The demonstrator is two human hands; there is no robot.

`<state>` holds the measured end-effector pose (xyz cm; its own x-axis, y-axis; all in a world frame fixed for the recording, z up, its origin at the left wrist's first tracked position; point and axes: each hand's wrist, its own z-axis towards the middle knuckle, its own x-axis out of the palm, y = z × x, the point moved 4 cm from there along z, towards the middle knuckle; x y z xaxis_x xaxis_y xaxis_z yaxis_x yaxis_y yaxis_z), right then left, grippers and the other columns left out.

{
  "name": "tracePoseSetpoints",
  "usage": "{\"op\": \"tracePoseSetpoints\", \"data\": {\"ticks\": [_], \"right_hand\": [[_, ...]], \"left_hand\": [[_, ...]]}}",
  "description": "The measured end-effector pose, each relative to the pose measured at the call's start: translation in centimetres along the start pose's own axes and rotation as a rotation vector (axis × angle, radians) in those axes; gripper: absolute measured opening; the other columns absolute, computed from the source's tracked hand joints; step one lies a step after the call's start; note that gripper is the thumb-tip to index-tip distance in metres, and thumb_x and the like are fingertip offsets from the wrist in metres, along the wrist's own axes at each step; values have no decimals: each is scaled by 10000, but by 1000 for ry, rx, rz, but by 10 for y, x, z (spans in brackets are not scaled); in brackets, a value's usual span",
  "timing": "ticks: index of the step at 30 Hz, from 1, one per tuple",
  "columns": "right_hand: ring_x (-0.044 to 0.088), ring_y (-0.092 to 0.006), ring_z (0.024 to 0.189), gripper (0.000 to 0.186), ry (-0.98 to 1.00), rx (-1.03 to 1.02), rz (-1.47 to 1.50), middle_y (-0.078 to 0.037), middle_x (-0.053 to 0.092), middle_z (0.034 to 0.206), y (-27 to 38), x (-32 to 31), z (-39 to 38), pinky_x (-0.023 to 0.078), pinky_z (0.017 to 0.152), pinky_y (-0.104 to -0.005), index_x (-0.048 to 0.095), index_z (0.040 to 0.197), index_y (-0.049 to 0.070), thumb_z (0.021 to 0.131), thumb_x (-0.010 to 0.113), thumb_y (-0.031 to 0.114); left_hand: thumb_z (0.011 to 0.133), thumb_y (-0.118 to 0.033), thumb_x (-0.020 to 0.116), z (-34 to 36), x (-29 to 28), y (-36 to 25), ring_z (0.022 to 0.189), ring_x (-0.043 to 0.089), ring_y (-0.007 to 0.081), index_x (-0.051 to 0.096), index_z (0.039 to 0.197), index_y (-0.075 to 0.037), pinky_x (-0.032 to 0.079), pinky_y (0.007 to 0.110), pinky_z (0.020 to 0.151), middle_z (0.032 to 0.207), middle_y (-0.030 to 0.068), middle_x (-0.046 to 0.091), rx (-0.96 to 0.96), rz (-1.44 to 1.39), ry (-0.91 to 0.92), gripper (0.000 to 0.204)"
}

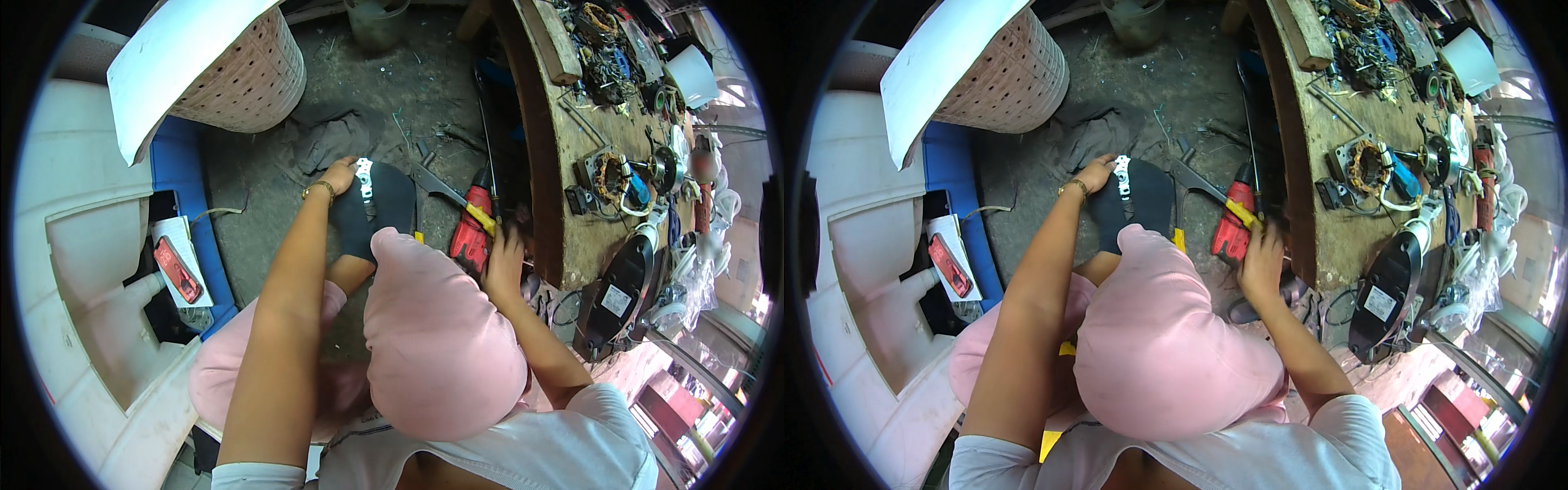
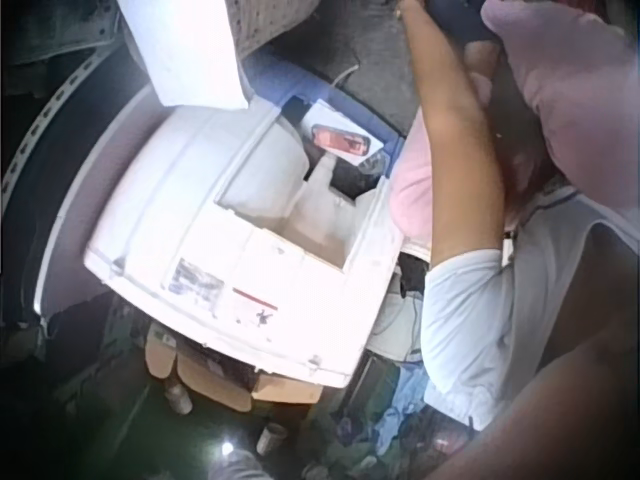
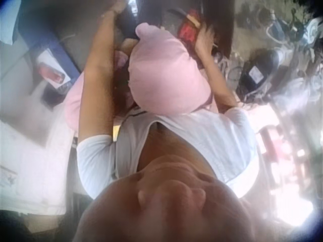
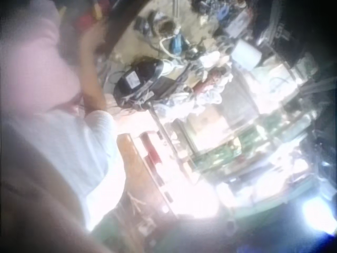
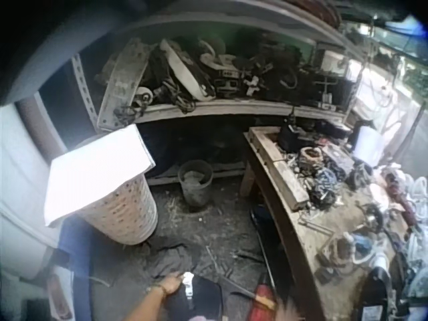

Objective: The person uses a rivet tool and a hammer to secure components on a metal appliance motor housing while sitting on the floor.

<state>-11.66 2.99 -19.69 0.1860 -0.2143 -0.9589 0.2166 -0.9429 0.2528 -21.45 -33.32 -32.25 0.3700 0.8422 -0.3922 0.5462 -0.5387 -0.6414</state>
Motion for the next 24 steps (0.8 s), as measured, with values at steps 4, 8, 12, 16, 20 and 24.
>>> {"op": "tracePoseSetpoints", "data": {"ticks": [4,8,12,16,20,24], "right_hand": [[454,-480,1154,617,61,249,53,-344,419,1290,-27,30,57,394,974,-477,361,1322,-24,757,589,75],[579,-447,1040,508,384,655,143,-337,576,1117,-44,48,95,468,887,-464,415,1265,-97,819,551,105],[622,-411,981,312,419,488,70,-330,613,1011,-42,49,101,494,844,-464,637,970,-76,799,535,163],[621,-434,942,314,293,498,77,-304,630,985,-67,60,106,493,801,-482,611,1040,-51,795,587,144],[612,-424,950,309,107,555,73,-279,630,996,-31,33,92,486,790,-468,571,1090,-21,836,590,155],[596,-405,944,301,-157,78,190,-232,613,1021,16,-15,95,473,797,-443,517,1137,17,877,575,158]], "left_hand": [[949,-250,444,3,3,1,1231,490,277,504,1314,-30,348,330,1040,1301,174,546,12,3,-62,430],[945,-246,438,5,4,4,1213,501,271,526,1297,-33,351,334,1034,1301,160,551,18,-86,-67,422],[948,-239,428,5,4,8,1250,467,279,504,1311,-26,332,344,1051,1342,160,512,-17,-109,-13,428],[960,-251,392,18,5,14,1291,426,267,425,1362,-1,298,329,1080,1396,142,462,-1,-72,72,475],[958,-265,403,12,0,21,1322,392,253,365,1397,2,286,325,1091,1437,141,412,-44,67,156,515],[960,-272,409,10,-2,14,1331,380,252,361,1399,3,278,326,1096,1443,136,404,-64,95,185,520]]}}
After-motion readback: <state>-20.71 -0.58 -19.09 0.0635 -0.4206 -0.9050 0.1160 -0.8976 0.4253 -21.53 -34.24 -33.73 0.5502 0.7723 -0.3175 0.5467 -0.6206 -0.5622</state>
